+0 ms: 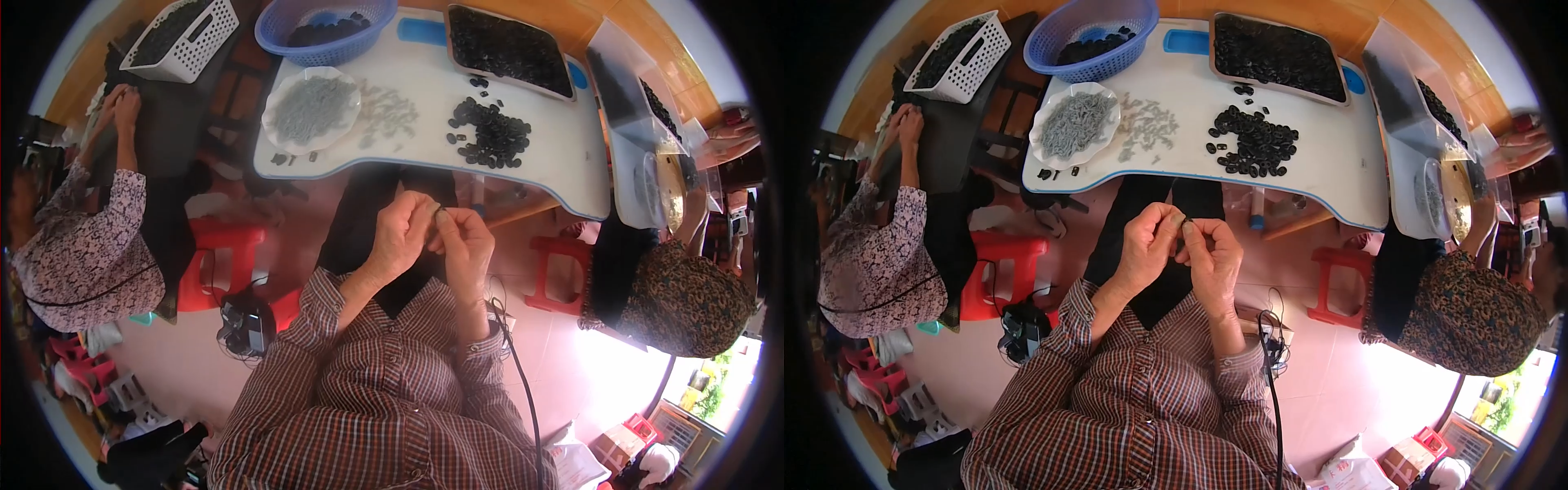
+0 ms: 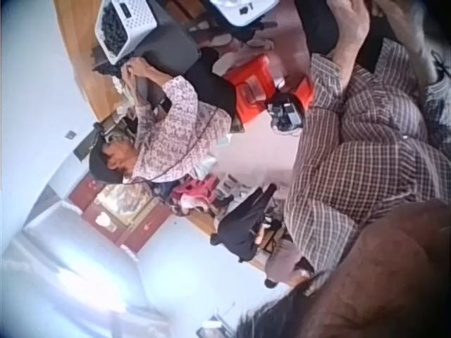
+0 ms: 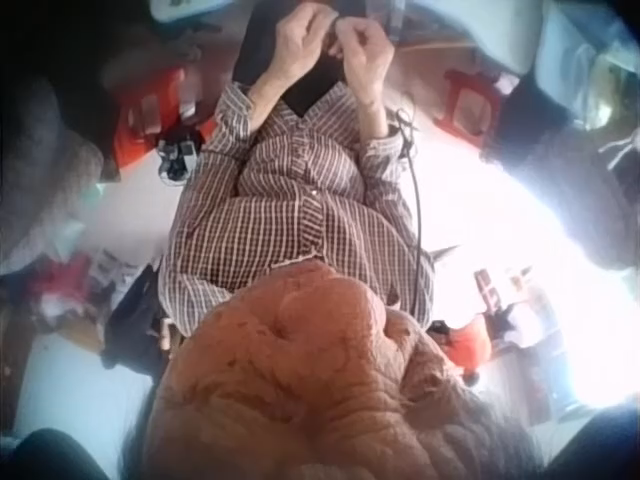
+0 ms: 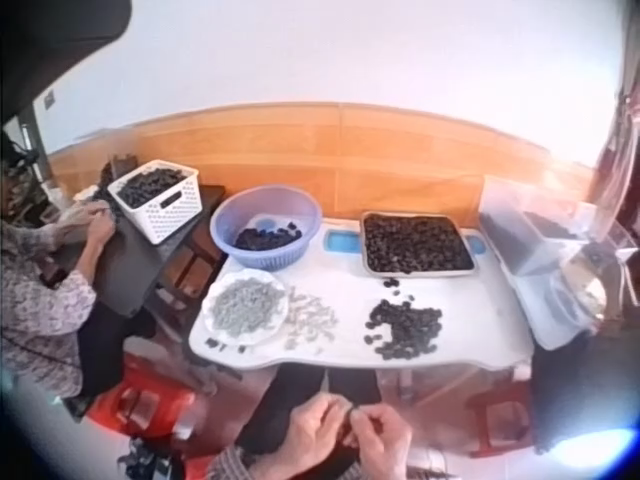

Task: The person assembles plastic components by picking small parts from the table and attaching them together by hand.

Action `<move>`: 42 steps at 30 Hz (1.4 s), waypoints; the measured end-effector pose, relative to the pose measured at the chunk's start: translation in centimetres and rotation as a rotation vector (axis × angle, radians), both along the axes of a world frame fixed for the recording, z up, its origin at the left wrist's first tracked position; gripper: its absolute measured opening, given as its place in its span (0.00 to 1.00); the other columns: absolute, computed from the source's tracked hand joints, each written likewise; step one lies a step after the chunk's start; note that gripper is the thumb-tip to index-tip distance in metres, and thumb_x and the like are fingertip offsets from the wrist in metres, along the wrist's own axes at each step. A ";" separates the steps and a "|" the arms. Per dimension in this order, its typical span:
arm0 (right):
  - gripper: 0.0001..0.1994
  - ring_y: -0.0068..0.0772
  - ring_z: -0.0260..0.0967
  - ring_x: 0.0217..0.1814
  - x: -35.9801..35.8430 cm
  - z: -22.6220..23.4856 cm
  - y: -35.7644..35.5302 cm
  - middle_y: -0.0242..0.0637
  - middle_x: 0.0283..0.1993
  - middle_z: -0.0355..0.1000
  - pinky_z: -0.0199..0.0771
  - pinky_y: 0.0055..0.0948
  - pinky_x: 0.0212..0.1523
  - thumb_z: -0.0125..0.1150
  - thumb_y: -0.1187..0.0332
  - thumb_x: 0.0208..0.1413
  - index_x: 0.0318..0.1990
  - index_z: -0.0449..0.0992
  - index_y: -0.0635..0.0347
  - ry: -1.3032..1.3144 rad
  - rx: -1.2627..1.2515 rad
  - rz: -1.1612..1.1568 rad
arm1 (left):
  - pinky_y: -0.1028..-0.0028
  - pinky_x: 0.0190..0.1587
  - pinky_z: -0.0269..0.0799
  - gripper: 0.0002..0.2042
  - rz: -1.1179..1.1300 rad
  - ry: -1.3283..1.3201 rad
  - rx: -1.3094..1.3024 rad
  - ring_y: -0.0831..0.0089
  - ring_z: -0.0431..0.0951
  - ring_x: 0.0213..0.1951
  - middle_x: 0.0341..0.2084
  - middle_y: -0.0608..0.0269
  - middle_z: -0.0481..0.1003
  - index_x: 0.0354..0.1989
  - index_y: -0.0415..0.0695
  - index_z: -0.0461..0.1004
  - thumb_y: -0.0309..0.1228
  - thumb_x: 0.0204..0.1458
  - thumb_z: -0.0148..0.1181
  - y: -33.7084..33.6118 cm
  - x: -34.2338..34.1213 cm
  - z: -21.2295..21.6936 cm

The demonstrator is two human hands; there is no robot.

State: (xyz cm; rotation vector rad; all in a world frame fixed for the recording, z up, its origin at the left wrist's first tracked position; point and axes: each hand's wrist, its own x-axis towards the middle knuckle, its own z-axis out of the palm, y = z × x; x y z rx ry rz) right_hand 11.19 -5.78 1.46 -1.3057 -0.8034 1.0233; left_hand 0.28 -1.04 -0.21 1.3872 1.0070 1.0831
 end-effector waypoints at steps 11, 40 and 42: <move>0.09 0.16 0.66 0.22 0.6 0.1 0.1 0.31 0.25 0.72 0.64 0.15 0.24 0.57 0.68 0.60 0.37 0.74 0.68 -0.028 -0.062 -0.065 | 0.76 0.26 0.69 0.06 -0.111 -0.010 -0.077 0.77 0.74 0.23 0.20 0.59 0.74 0.33 0.36 0.74 0.27 0.57 0.56 1.7 0.4 -0.1; 0.10 0.16 0.66 0.20 0.5 -0.6 -0.1 0.31 0.26 0.71 0.63 0.14 0.21 0.58 0.66 0.59 0.36 0.73 0.67 -0.015 -0.097 -0.205 | 0.75 0.33 0.76 0.11 -0.265 -0.331 -0.281 0.69 0.78 0.30 0.35 0.55 0.77 0.45 0.36 0.75 0.25 0.56 0.55 8.8 1.8 -0.3; 0.10 0.16 0.65 0.20 0.4 -0.2 0.0 0.31 0.26 0.71 0.63 0.14 0.21 0.59 0.66 0.59 0.36 0.73 0.67 -0.007 -0.093 -0.207 | 0.76 0.35 0.77 0.12 -0.287 -0.369 -0.334 0.73 0.78 0.31 0.36 0.57 0.77 0.49 0.36 0.74 0.25 0.57 0.55 7.5 0.7 -0.2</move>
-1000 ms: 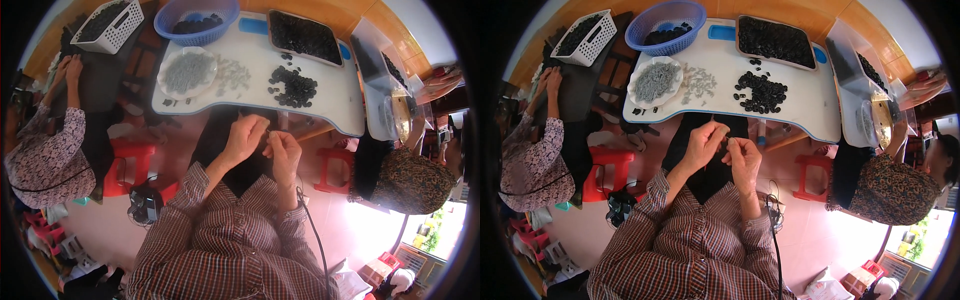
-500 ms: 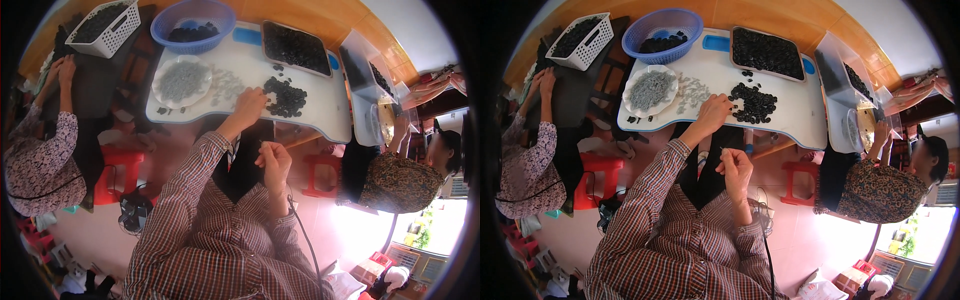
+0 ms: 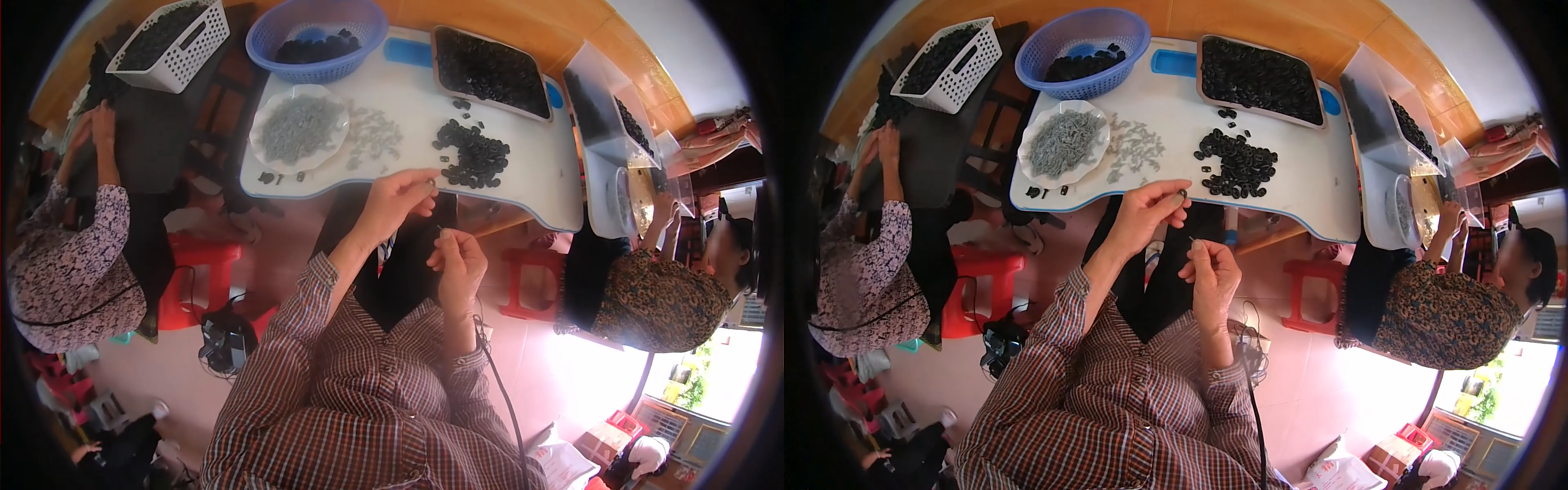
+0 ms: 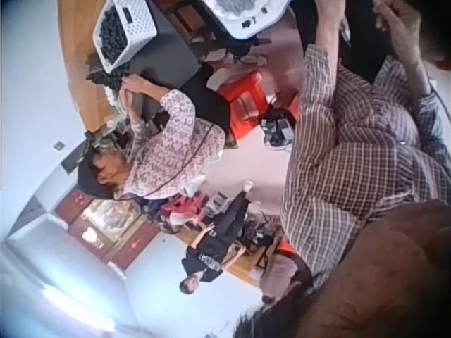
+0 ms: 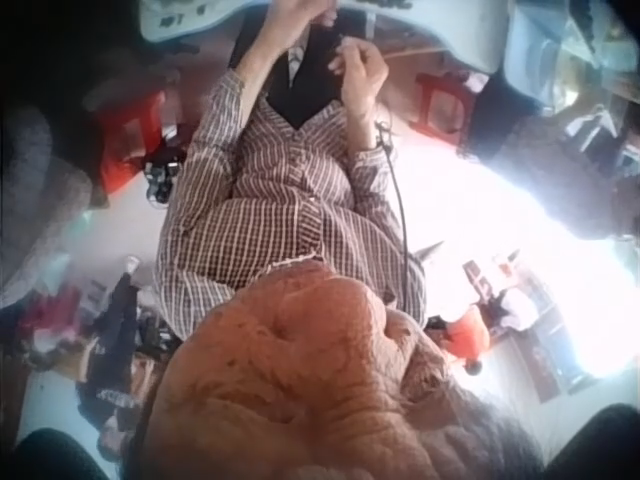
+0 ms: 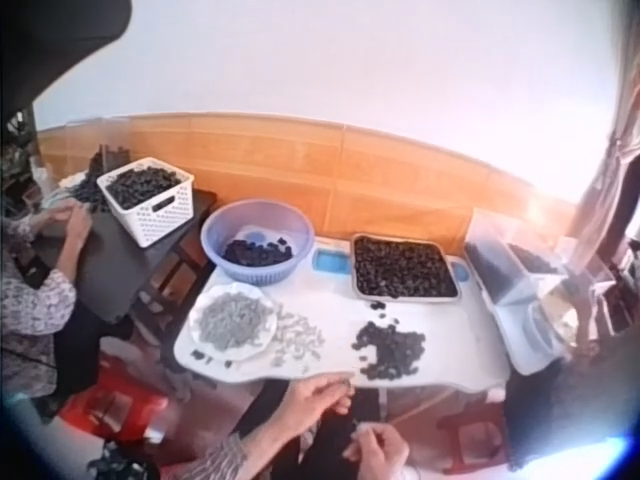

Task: The person assembles plastic components by picking small parts from the table and attaching them together by hand.

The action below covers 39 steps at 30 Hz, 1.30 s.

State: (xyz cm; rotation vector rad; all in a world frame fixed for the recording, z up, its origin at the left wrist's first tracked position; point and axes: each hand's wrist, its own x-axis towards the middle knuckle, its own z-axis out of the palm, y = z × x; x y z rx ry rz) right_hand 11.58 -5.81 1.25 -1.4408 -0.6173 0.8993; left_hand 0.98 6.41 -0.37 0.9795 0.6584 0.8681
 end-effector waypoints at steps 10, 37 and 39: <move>0.10 0.15 0.64 0.20 0.0 -0.1 0.7 0.31 0.27 0.72 0.61 0.14 0.21 0.58 0.67 0.60 0.36 0.73 0.67 0.034 0.009 -0.032 | 0.74 0.39 0.80 0.16 -0.052 -0.205 -0.196 0.72 0.80 0.36 0.38 0.55 0.77 0.54 0.38 0.71 0.21 0.56 0.56 -2.8 -2.2 -0.6; 0.09 0.16 0.64 0.20 -2.4 1.0 2.3 0.33 0.29 0.73 0.62 0.14 0.21 0.57 0.67 0.61 0.38 0.73 0.67 0.055 0.028 0.085 | 0.72 0.40 0.80 0.15 -0.044 -0.460 -0.347 0.70 0.81 0.35 0.37 0.54 0.78 0.50 0.38 0.72 0.18 0.54 0.57 -2.8 -4.6 -2.2; 0.10 0.16 0.64 0.20 -2.6 1.1 2.2 0.32 0.29 0.73 0.62 0.14 0.21 0.57 0.67 0.61 0.38 0.73 0.67 0.020 0.021 0.094 | 0.72 0.40 0.80 0.15 -0.050 -0.467 -0.347 0.70 0.81 0.35 0.37 0.55 0.78 0.50 0.38 0.72 0.18 0.54 0.57 -2.8 -4.6 -2.3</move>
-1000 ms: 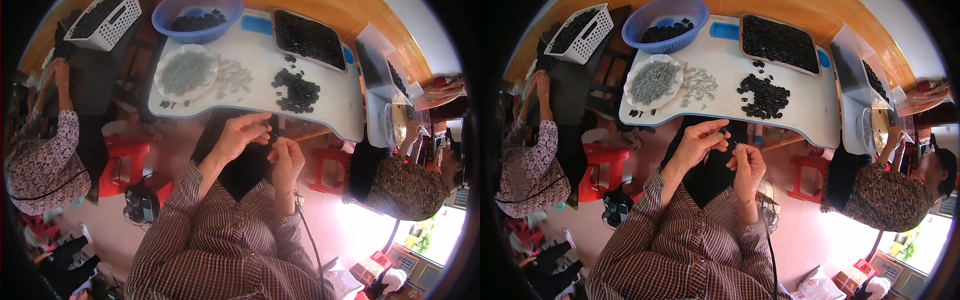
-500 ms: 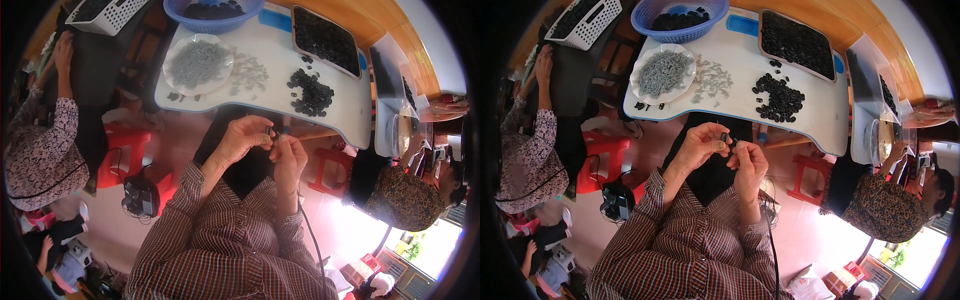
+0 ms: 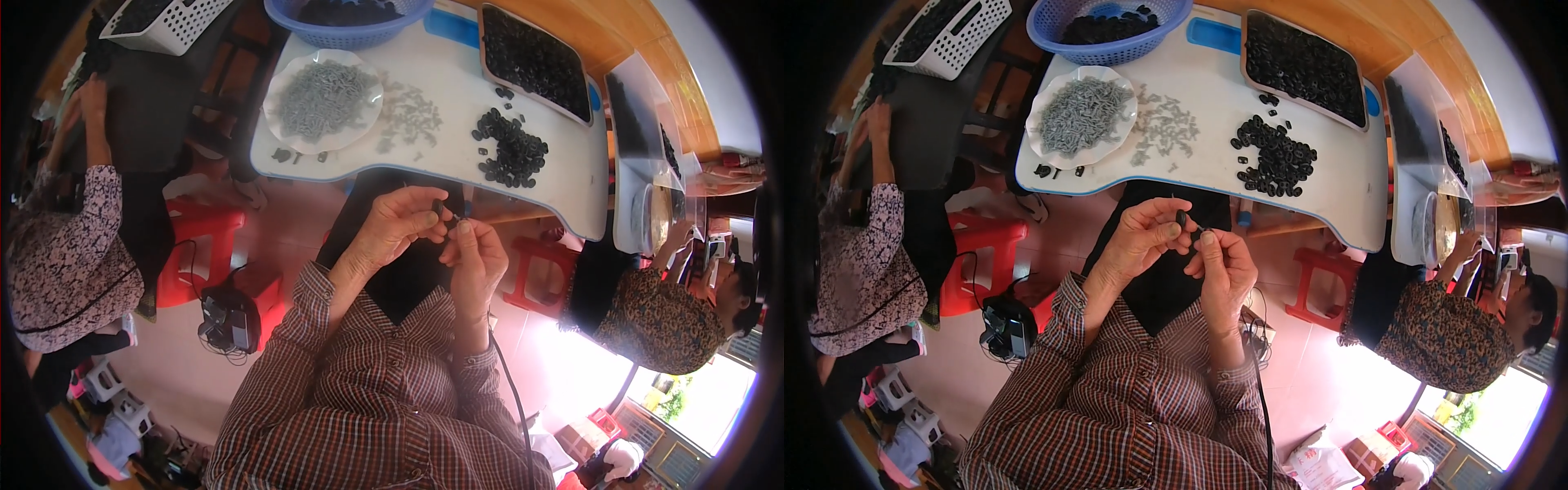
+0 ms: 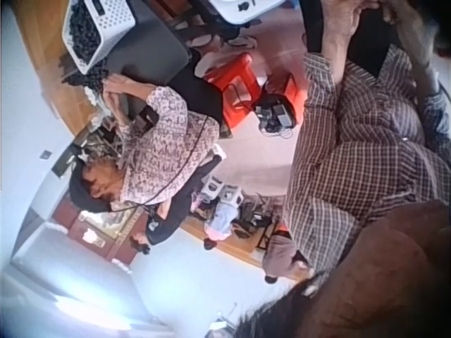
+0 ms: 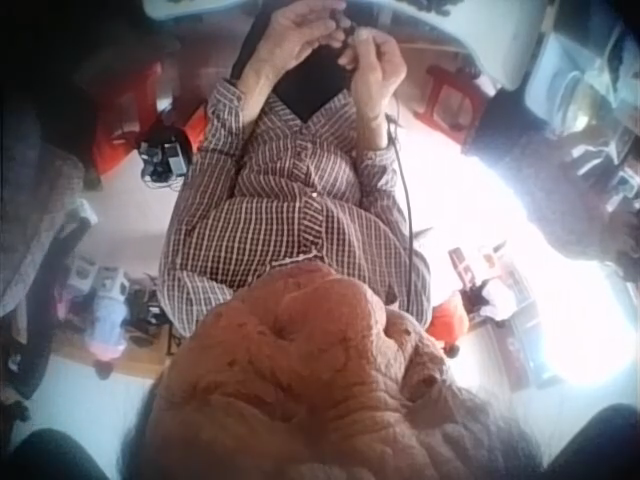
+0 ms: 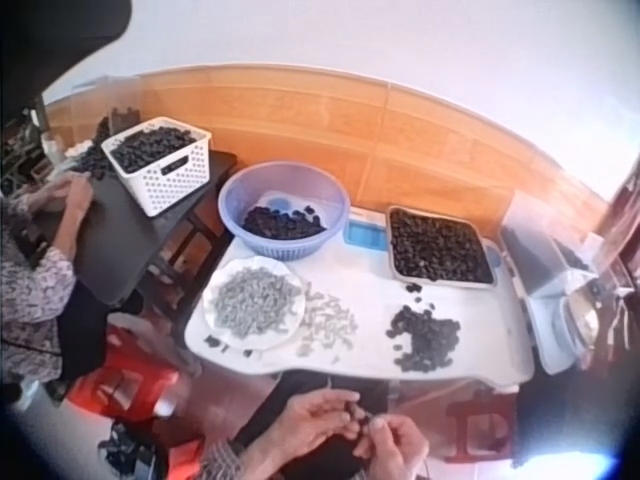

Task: The person assembles plastic components by picking small parts from the table and attaching them together by hand.

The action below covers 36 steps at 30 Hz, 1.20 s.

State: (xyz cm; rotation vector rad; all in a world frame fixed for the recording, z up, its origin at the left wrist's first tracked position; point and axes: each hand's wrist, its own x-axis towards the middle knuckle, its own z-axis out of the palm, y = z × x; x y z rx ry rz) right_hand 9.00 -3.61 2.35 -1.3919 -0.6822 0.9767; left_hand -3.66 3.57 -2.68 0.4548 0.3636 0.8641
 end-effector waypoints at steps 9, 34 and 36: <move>0.09 0.16 0.67 0.21 -0.3 -0.2 0.0 0.34 0.30 0.74 0.63 0.14 0.22 0.56 0.67 0.62 0.39 0.72 0.67 -0.074 -0.006 -0.012 | 0.76 0.41 0.78 0.11 0.094 0.107 0.077 0.72 0.80 0.38 0.38 0.56 0.78 0.46 0.38 0.72 0.19 0.54 0.57 -0.4 0.8 -0.1; 0.10 0.16 0.67 0.22 0.6 -0.8 0.2 0.38 0.36 0.77 0.63 0.14 0.22 0.56 0.68 0.62 0.38 0.73 0.68 0.011 -0.023 -0.118 | 0.83 0.36 0.72 0.11 0.237 0.609 0.553 0.82 0.75 0.34 0.35 0.65 0.74 0.47 0.36 0.74 0.20 0.54 0.59 -1.8 2.1 -1.3; 0.10 0.16 0.67 0.22 0.6 -0.6 0.3 0.38 0.36 0.77 0.63 0.13 0.22 0.56 0.68 0.61 0.38 0.73 0.68 0.023 -0.026 -0.104 | 0.83 0.36 0.72 0.12 0.215 0.605 0.579 0.81 0.75 0.33 0.35 0.65 0.74 0.47 0.36 0.74 0.20 0.54 0.59 -1.7 1.8 -0.8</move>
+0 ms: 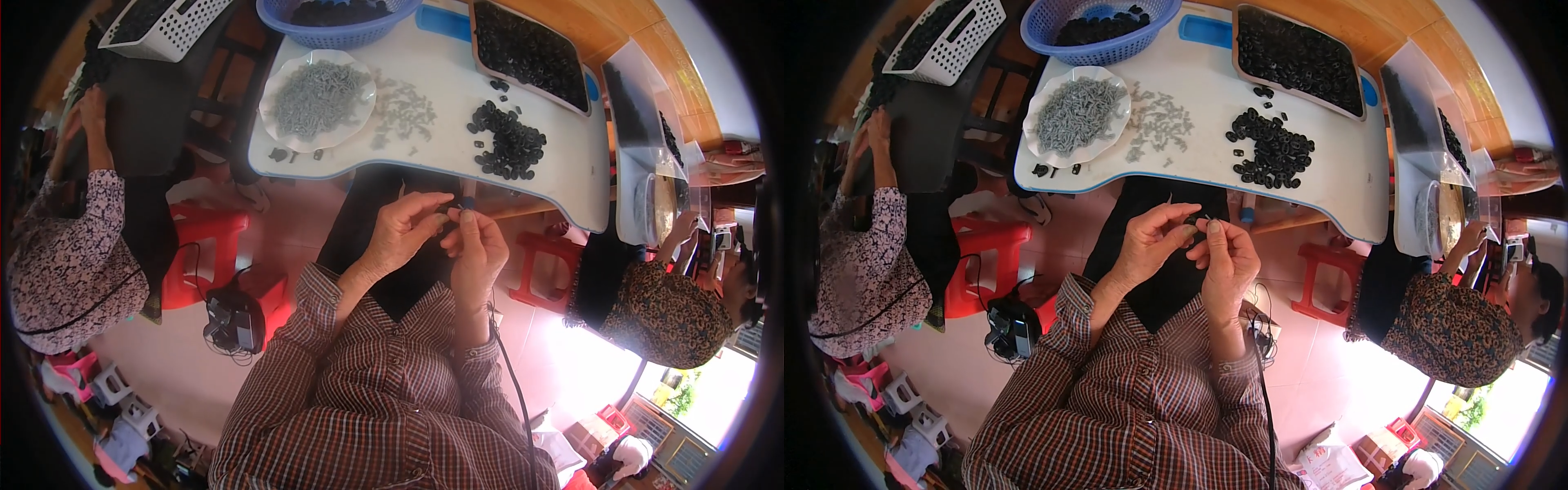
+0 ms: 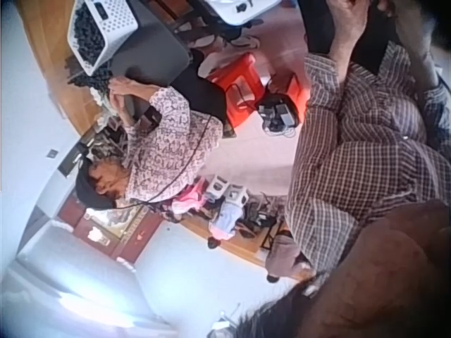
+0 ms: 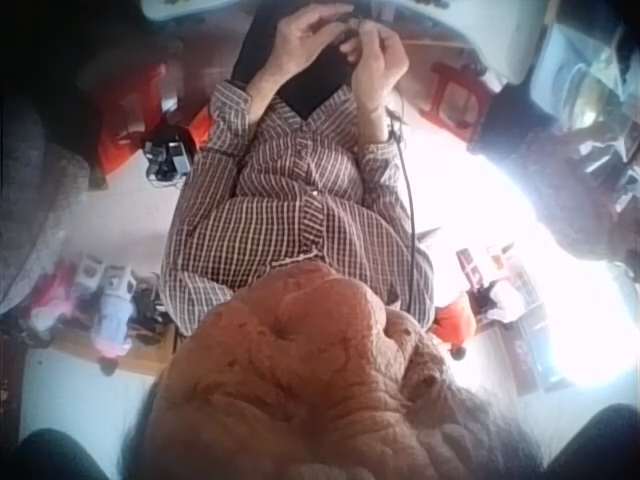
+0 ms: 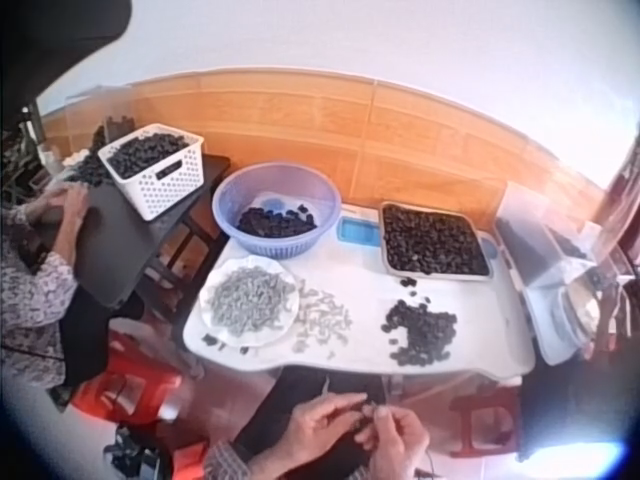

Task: The person assembles plastic components by picking small parts from the table and attaching them together by hand.

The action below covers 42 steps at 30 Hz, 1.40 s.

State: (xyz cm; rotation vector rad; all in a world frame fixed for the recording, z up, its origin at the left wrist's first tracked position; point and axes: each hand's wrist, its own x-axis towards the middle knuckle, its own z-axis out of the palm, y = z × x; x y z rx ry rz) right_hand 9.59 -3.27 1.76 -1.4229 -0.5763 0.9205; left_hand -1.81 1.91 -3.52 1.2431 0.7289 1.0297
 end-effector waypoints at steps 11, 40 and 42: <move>0.08 0.13 0.63 0.20 1.0 -0.4 -0.3 0.29 0.25 0.72 0.58 0.13 0.21 0.57 0.68 0.61 0.36 0.74 0.65 -0.072 -0.023 0.158 | 0.77 0.37 0.79 0.17 -0.112 -0.273 -0.372 0.74 0.79 0.33 0.36 0.57 0.78 0.51 0.38 0.73 0.19 0.52 0.61 0.9 -1.3 0.2; 0.07 0.12 0.63 0.20 0.8 -0.1 0.1 0.27 0.23 0.70 0.60 0.13 0.20 0.57 0.68 0.60 0.36 0.73 0.64 -0.186 -0.097 0.273 | 0.83 0.36 0.73 0.17 -0.146 -0.147 -0.270 0.82 0.74 0.31 0.34 0.68 0.74 0.52 0.39 0.73 0.20 0.52 0.61 0.9 -1.7 0.9; 0.07 0.12 0.63 0.20 0.8 -0.2 0.1 0.28 0.23 0.70 0.60 0.13 0.20 0.57 0.69 0.60 0.36 0.73 0.64 -0.191 -0.096 0.272 | 0.83 0.36 0.73 0.17 -0.144 -0.125 -0.234 0.82 0.74 0.31 0.33 0.68 0.74 0.51 0.39 0.74 0.20 0.52 0.61 0.9 -1.7 1.0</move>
